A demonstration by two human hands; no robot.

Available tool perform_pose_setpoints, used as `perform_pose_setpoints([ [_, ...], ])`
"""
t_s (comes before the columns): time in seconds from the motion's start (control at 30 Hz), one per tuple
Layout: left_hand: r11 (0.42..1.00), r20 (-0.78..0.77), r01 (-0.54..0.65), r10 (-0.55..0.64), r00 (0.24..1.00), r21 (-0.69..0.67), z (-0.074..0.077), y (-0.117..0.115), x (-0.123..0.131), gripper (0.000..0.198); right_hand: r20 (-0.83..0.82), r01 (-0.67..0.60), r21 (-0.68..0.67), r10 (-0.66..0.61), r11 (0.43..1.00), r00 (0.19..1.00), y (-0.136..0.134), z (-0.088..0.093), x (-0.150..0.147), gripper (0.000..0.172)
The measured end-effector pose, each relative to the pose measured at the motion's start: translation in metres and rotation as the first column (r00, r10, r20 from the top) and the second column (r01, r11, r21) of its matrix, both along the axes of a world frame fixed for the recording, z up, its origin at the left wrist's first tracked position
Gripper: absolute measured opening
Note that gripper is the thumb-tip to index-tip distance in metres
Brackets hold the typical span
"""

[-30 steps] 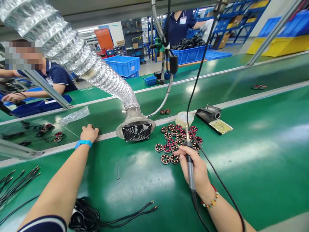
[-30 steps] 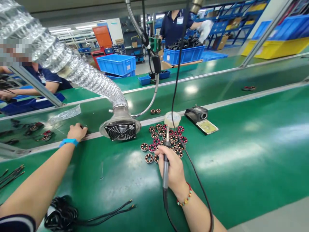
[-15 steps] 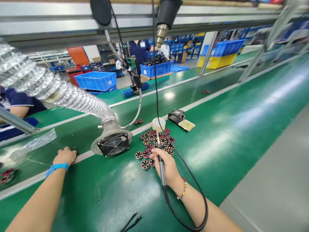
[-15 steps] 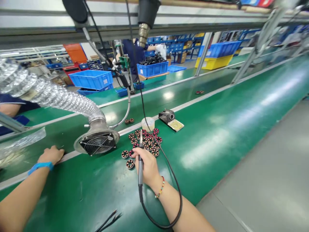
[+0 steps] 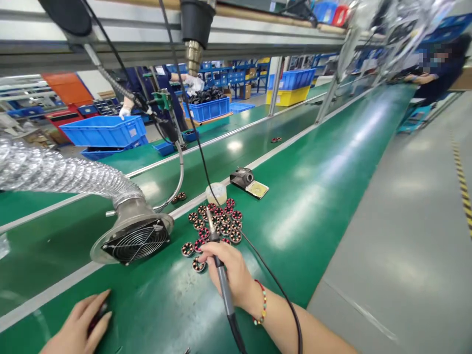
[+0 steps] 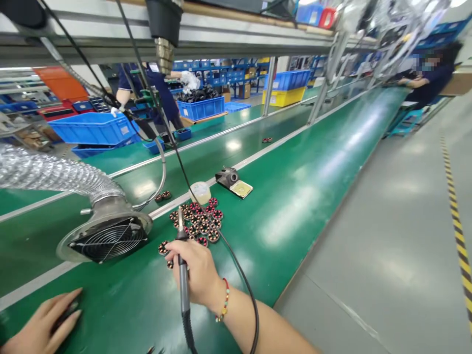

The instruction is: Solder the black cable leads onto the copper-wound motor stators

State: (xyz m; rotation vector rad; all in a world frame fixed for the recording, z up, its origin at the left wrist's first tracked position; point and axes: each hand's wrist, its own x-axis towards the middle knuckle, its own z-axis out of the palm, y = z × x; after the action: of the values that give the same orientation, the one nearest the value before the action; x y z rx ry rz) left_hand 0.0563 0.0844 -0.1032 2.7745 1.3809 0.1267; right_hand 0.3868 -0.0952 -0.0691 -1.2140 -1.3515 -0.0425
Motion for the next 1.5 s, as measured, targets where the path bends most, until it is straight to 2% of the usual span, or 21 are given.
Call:
perform_pose_setpoints([
  [0.1,0.989,0.053,-0.018,0.026,0.998,-0.144,0.015,-0.058,0.050,0.040,-0.034,-0.039,-0.030,0.037,0.999,0.999,-0.005,0.002,-0.001,0.034],
  [0.17,0.982,0.094,0.017,0.001,0.996,-0.187,0.024,-0.078,0.089,0.041,-0.058,-0.047,-0.052,0.044,0.998,0.997,-0.006,0.002,0.001,0.033],
  [0.27,0.963,0.155,0.057,-0.016,0.988,-0.264,0.028,-0.089,0.141,0.045,-0.060,-0.035,-0.085,0.030,0.996,0.998,-0.005,-0.001,0.006,0.033],
  [0.37,0.939,0.229,0.068,0.012,0.973,-0.338,0.025,-0.095,0.183,0.058,-0.054,0.014,-0.105,-0.020,0.994,0.998,-0.004,-0.002,0.011,0.030],
  [0.43,0.923,0.306,0.069,0.054,0.951,-0.379,0.023,-0.100,0.205,0.064,-0.056,0.043,-0.116,-0.050,0.992,0.997,-0.004,-0.003,0.013,0.028],
  [0.53,0.884,0.454,0.150,0.077,0.888,-0.443,0.023,-0.106,0.223,0.061,-0.042,0.054,-0.128,-0.060,0.990,0.997,-0.004,-0.002,0.014,0.026],
  [0.63,0.829,0.589,0.228,0.144,0.795,-0.511,0.027,-0.104,0.220,0.058,-0.025,0.041,-0.124,-0.045,0.991,0.999,-0.004,-0.001,0.013,0.026],
  [0.77,0.691,0.603,0.203,0.404,0.688,-0.694,0.038,-0.086,0.193,0.040,-0.026,0.004,-0.156,-0.008,0.988,1.000,-0.004,-0.003,0.014,0.026],
  [0.87,0.628,0.558,0.175,0.487,0.672,-0.758,0.045,-0.073,0.163,0.024,0.004,-0.030,-0.202,0.032,0.979,0.999,-0.004,-0.005,0.013,0.027],
  [0.97,0.611,0.524,0.128,0.529,0.668,-0.781,0.047,-0.068,0.133,0.021,0.050,-0.059,-0.232,0.073,0.971,0.996,-0.003,-0.005,0.010,0.026],
  [1.03,0.636,0.515,0.086,0.532,0.672,-0.767,0.047,-0.065,0.115,0.021,0.086,-0.077,-0.244,0.101,0.967,0.991,-0.003,-0.006,0.008,0.026],
  [1.13,0.717,0.514,-0.005,0.504,0.694,-0.697,0.045,-0.054,0.092,0.021,0.122,-0.111,-0.268,0.148,0.957,0.981,-0.002,-0.006,0.006,0.026],
  [1.2,0.793,0.512,-0.091,0.472,0.718,-0.603,0.043,-0.036,0.078,0.021,0.133,-0.122,-0.269,0.162,0.956,0.978,-0.001,-0.008,0.005,0.026],
  [1.3,0.878,0.488,-0.240,0.436,0.756,-0.413,0.040,0.005,0.067,0.029,0.148,-0.117,-0.238,0.155,0.964,0.977,0.002,-0.010,0.003,0.025],
  [1.4,0.923,0.438,-0.304,0.381,0.815,-0.237,0.040,0.051,0.076,0.041,0.173,-0.095,-0.221,0.135,0.971,0.976,0.005,-0.011,0.002,0.024],
  [1.5,0.972,0.328,-0.217,0.236,0.915,-0.095,0.045,0.086,0.107,0.042,0.215,-0.044,-0.215,0.091,0.976,0.972,0.009,-0.011,0.006,0.023],
])
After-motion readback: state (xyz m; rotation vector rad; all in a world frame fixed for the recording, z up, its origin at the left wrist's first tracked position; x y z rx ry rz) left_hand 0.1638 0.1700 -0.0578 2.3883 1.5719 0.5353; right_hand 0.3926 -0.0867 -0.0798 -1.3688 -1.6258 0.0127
